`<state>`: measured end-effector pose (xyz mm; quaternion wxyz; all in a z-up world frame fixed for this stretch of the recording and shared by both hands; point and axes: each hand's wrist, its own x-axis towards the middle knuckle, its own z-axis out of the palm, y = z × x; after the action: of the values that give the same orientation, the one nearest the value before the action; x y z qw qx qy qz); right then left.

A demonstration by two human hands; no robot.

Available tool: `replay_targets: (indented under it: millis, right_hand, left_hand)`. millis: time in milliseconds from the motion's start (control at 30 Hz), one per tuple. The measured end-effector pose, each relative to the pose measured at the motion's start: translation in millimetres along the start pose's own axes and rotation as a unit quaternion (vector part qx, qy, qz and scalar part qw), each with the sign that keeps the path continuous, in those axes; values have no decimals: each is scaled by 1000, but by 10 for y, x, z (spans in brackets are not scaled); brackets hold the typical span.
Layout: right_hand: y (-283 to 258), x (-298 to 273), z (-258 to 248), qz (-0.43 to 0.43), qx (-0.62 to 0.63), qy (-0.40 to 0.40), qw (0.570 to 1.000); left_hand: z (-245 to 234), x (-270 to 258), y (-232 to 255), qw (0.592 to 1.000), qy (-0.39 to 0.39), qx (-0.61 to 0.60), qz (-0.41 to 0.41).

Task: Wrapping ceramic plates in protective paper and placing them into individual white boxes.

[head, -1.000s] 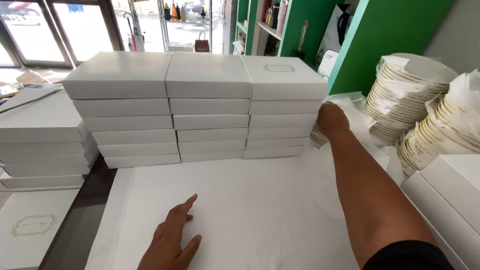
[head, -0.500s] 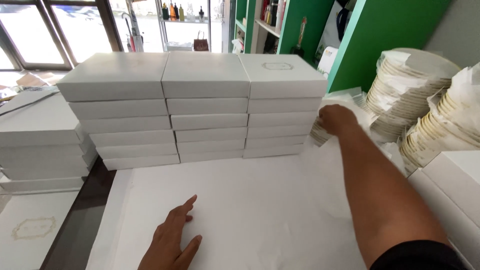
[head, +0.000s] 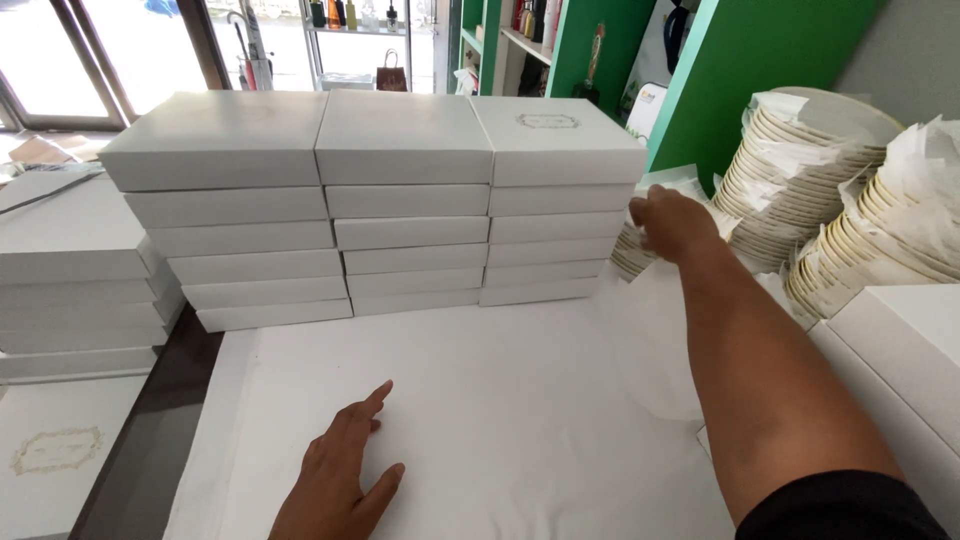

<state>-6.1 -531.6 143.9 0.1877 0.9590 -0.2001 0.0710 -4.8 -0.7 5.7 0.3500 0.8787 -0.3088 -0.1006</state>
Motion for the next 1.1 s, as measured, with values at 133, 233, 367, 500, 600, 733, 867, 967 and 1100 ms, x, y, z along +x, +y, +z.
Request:
replay_targets:
  millis: [133, 233, 367, 500, 600, 733, 867, 967, 1100]
  right_hand:
    - [-2, 65, 190, -6, -59, -8, 998]
    - [-52, 52, 253, 14, -41, 16, 999]
    - [-1, 128, 445, 48, -33, -3, 998]
    - [24, 165, 573, 58, -69, -12, 996]
    - [-31, 87, 374, 90, -45, -26, 995]
    - [9, 50, 203, 113, -47, -20, 992]
    - [87, -26, 117, 98, -85, -19, 991]
    - [60, -107, -6, 82, -109, -36, 990]
    - [30, -119, 44, 41, -147, 23, 988]
  left_hand:
    - [-31, -18, 36, 1000, -2, -4, 3]
    - [-27, -18, -9, 1000, -1, -1, 25]
    - [7, 9, -56, 1000, -3, 9, 26]
    - [-15, -20, -6, 1000, -4, 7, 24]
    - [-35, -11, 18, 1000, -6, 2, 14]
    - [-94, -47, 104, 1000, -14, -7, -1]
    - [-120, -79, 157, 1000, -7, -13, 6]
    - [-148, -88, 185, 1000, -7, -16, 12]
    - [-170, -122, 220, 1000, -14, -17, 8]
